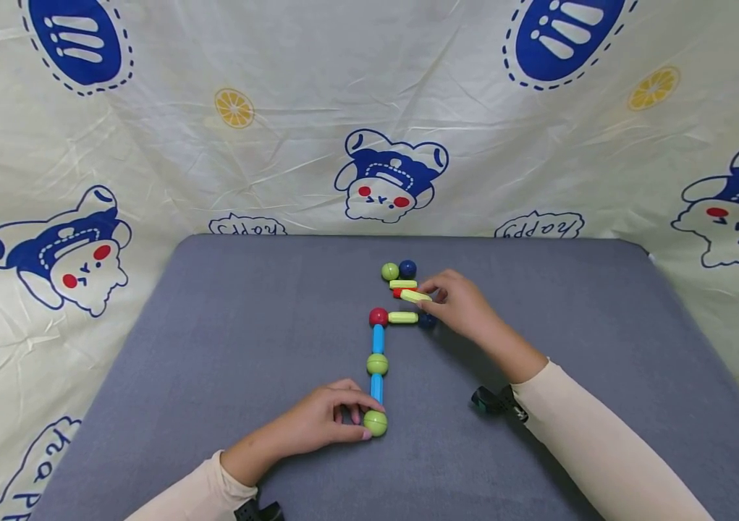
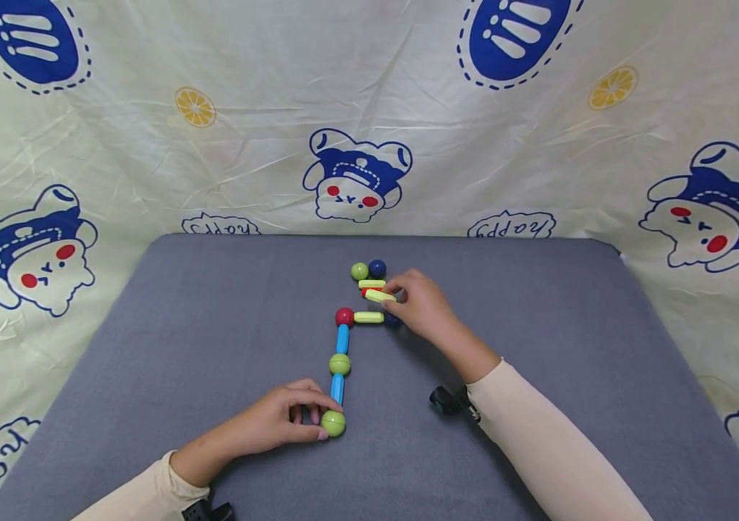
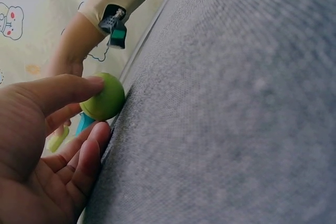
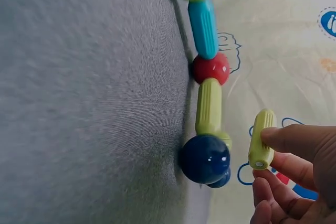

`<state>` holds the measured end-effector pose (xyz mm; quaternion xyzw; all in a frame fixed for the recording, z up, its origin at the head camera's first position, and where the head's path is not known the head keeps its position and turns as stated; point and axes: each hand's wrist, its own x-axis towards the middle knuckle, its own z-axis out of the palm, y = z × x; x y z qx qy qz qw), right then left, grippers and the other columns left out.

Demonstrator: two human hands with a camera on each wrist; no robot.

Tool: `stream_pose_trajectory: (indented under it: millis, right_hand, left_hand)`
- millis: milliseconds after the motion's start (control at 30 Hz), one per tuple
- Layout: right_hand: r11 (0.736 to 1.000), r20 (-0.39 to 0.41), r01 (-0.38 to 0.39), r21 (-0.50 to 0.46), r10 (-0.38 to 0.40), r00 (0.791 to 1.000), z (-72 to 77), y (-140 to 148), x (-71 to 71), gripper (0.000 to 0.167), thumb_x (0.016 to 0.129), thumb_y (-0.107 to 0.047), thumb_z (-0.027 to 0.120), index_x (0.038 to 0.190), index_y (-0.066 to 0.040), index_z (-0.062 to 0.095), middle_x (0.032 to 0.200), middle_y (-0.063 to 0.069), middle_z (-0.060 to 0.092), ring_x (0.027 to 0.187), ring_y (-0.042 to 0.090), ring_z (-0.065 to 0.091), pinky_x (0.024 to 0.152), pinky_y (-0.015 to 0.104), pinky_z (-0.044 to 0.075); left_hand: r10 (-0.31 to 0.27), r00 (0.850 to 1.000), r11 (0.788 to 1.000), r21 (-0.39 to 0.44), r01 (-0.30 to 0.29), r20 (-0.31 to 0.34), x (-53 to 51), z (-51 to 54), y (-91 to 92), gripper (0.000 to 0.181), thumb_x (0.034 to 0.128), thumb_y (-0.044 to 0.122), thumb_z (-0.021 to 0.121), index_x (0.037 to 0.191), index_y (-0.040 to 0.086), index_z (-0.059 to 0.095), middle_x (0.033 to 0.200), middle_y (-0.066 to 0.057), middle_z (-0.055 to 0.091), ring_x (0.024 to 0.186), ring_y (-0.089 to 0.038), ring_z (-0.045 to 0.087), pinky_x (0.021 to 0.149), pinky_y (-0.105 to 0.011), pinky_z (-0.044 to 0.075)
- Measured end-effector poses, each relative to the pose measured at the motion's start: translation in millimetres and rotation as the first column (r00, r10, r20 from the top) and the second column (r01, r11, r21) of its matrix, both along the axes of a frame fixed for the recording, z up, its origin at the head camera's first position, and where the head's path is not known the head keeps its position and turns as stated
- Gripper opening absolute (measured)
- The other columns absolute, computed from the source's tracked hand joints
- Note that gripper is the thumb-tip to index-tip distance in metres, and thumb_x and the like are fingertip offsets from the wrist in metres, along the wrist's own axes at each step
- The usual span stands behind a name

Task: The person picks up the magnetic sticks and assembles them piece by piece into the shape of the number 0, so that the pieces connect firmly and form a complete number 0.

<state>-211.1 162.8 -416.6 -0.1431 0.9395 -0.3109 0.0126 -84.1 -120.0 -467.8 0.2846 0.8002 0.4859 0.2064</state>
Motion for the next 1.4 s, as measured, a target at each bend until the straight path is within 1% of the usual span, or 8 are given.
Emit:
stream_pose_trajectory:
  millis: [200, 400, 533, 767, 900, 1100, 1200, 1400]
  right_hand:
    - [0.999, 0.019, -0.028, -0.032, 0.029, 0.999, 1.0, 11.3, 19.1, 0.018, 0.091, -0.016, 0.076, 0.108, -0.01, 0.074, 0.113, 0.012, 0.067, 0.093, 0.025, 0.062, 0.071, 0.032, 0.048]
    - [0.998, 0.032, -0.068, -0.001, 0.068, 0.997, -1.1, 19.6, 42.6, 0.018, 0.09, -0.016, 0.077, 0.107, -0.013, 0.074, 0.104, 0.006, 0.07, 0.087, 0.018, 0.062, 0.067, 0.029, 0.048]
    - [0.994, 0.042, -0.105, 0.009, 0.104, 0.994, -3.4, 19.4, 58.4, 0.016, 0.089, -0.017, 0.078, 0.104, -0.016, 0.074, 0.099, 0.0, 0.069, 0.082, 0.012, 0.06, 0.066, 0.026, 0.048]
    - [0.984, 0.068, -0.174, 0.03, 0.172, 0.983, -10.7, 12.5, 81.9, 0.013, 0.088, -0.019, 0.079, 0.101, -0.021, 0.074, 0.095, -0.007, 0.067, 0.079, 0.004, 0.056, 0.066, 0.022, 0.046]
    - [0.977, 0.09, -0.212, 0.023, 0.209, 0.974, -15.4, 9.7, 90.2, 0.013, 0.088, -0.019, 0.079, 0.1, -0.021, 0.073, 0.094, -0.008, 0.066, 0.077, 0.003, 0.054, 0.065, 0.021, 0.046]
    - [0.96, 0.118, -0.279, 0.004, 0.277, 0.954, -20.9, 5.4, 97.3, 0.013, 0.089, -0.021, 0.078, 0.101, -0.021, 0.073, 0.092, -0.01, 0.063, 0.075, 0.001, 0.052, 0.065, 0.02, 0.045]
    - [0.948, 0.109, -0.317, -0.009, 0.316, 0.942, -23.0, 1.8, 99.9, 0.012, 0.089, -0.02, 0.078, 0.1, -0.02, 0.073, 0.091, -0.009, 0.064, 0.074, 0.001, 0.053, 0.065, 0.02, 0.046]
    - [0.936, 0.092, -0.351, -0.036, 0.353, 0.931, -28.4, -4.3, 104.5, 0.012, 0.088, -0.02, 0.079, 0.098, -0.019, 0.073, 0.088, -0.01, 0.063, 0.073, 0.001, 0.053, 0.065, 0.019, 0.046]
  left_hand:
    - [0.027, 0.999, 1.0, -0.016, -0.027, -0.02, -2.3, -0.1, -0.6, 0.029, 0.0905, 0.023, 0.078, 0.119, 0.028, 0.074, 0.1, 0.005, 0.062, 0.084, -0.003, 0.059, 0.07, -0.021, 0.052]
    - [0.023, 0.999, 1.0, -0.017, -0.024, -0.026, -6.9, 0.9, 1.1, 0.031, 0.0914, 0.023, 0.077, 0.122, 0.026, 0.073, 0.101, 0.005, 0.062, 0.084, -0.002, 0.059, 0.07, -0.021, 0.052]
    - [0.02, 0.999, 1.0, -0.016, -0.02, -0.036, -9.9, 1.3, 2.2, 0.032, 0.0918, 0.023, 0.076, 0.123, 0.023, 0.072, 0.102, 0.004, 0.062, 0.083, -0.002, 0.059, 0.069, -0.021, 0.051]
    - [0.052, 0.998, 0.998, -0.035, -0.054, -0.043, -12.2, 0.6, 3.9, 0.03, 0.093, 0.022, 0.075, 0.123, 0.025, 0.072, 0.104, 0.002, 0.062, 0.083, -0.003, 0.057, 0.076, -0.021, 0.051]
    - [0.059, 0.997, 0.997, -0.04, -0.061, -0.041, -12.5, 0.2, 4.9, 0.031, 0.0929, 0.023, 0.075, 0.124, 0.025, 0.072, 0.106, 0.002, 0.062, 0.085, -0.003, 0.058, 0.077, -0.021, 0.051]
    - [0.072, 0.997, 0.997, -0.029, -0.073, -0.032, -12.0, -0.9, 5.6, 0.032, 0.0924, 0.023, 0.076, 0.124, 0.023, 0.071, 0.107, 0.001, 0.062, 0.085, -0.003, 0.058, 0.075, -0.021, 0.052]
    - [0.088, 0.996, 0.996, -0.025, -0.088, -0.023, -11.6, -1.4, 5.9, 0.032, 0.092, 0.023, 0.076, 0.124, 0.024, 0.072, 0.107, 0.002, 0.062, 0.085, -0.003, 0.058, 0.073, -0.021, 0.051]
    - [0.104, 0.994, 0.995, -0.005, -0.104, -0.02, -11.1, -3.1, 6.2, 0.03, 0.0913, 0.024, 0.077, 0.121, 0.025, 0.073, 0.107, 0.001, 0.063, 0.086, -0.005, 0.058, 0.072, -0.02, 0.05]
